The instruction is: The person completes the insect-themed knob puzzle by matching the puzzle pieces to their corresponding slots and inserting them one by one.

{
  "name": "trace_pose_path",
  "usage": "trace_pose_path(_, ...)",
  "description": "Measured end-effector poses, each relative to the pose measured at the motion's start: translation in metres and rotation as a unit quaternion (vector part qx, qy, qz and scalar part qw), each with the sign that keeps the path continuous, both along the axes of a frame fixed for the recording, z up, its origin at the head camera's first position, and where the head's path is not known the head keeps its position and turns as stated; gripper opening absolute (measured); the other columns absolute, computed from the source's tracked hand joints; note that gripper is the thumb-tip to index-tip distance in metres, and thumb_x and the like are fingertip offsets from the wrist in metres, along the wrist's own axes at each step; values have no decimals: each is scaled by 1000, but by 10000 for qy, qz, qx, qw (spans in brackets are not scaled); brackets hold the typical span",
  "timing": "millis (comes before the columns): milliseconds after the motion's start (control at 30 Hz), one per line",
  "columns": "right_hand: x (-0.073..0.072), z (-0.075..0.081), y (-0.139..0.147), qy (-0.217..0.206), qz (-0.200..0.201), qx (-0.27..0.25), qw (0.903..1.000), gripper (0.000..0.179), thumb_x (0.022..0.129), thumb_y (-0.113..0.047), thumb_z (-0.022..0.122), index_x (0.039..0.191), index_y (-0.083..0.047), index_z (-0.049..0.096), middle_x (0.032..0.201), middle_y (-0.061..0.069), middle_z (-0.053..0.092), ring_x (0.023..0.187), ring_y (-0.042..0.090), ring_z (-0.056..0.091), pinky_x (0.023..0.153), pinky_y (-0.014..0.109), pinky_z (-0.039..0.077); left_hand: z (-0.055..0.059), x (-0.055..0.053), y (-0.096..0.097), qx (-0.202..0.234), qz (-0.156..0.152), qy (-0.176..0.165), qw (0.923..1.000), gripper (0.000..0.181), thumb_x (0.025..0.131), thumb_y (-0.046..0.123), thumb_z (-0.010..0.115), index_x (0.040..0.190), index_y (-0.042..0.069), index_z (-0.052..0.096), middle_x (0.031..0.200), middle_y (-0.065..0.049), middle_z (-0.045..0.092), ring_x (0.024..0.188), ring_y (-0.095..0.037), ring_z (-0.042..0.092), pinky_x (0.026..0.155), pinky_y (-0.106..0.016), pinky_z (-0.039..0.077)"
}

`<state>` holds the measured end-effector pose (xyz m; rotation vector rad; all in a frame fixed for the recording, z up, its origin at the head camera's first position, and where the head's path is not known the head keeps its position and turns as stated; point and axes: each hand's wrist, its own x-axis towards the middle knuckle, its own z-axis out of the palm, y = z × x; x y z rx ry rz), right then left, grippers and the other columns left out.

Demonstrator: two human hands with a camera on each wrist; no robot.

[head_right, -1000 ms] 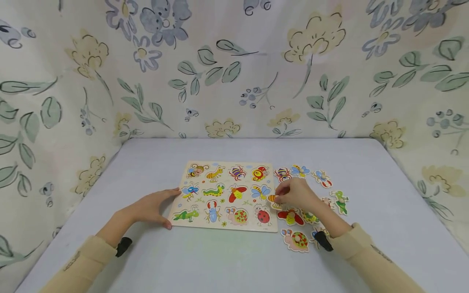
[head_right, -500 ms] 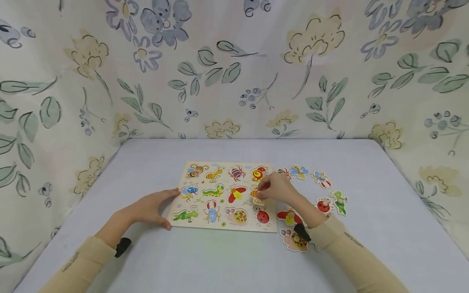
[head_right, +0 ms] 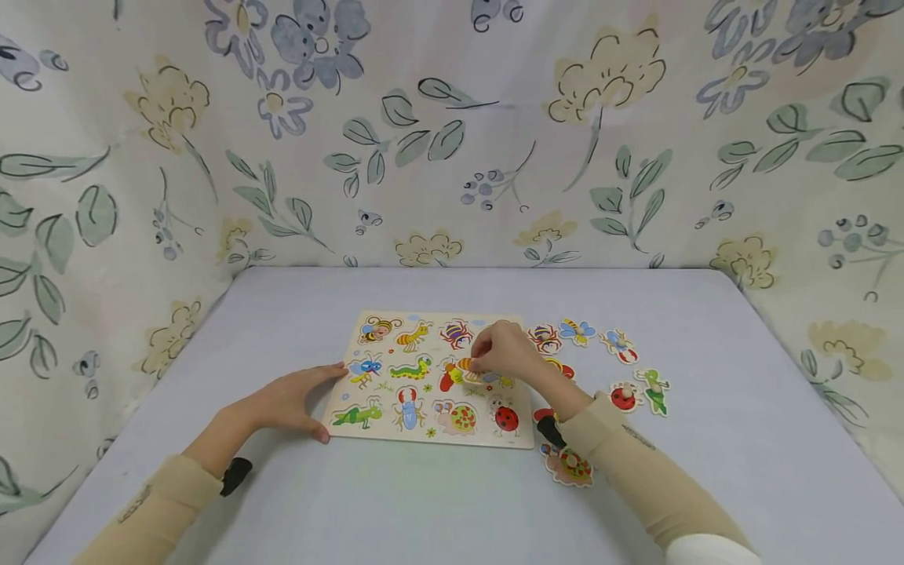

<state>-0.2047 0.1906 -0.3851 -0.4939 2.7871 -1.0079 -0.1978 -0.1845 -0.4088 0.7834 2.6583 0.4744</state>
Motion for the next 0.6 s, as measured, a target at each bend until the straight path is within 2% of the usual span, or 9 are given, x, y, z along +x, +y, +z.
trace_pose_path(267,-8,7,-15,-262,-85,-54,9996,7,81,-11,78,80,-6,73,70,-2,66,64,13,56,58,26,48,1,1,-1,-22,19,-12,10000,104,61,40,91,146,3,42,153,-14,37,139,-38,34,111,-58,28)
trace_pose_path(600,-14,4,-28,-198,-146,8,9997,8,81,-12,79,81,-6,73,73,-1,67,65,12,56,60,25,48,-1,-1,-1,-68,-149,79,9998,104,62,43,89,145,3,42,153,-14,36,139,-39,32,111,-59,29)
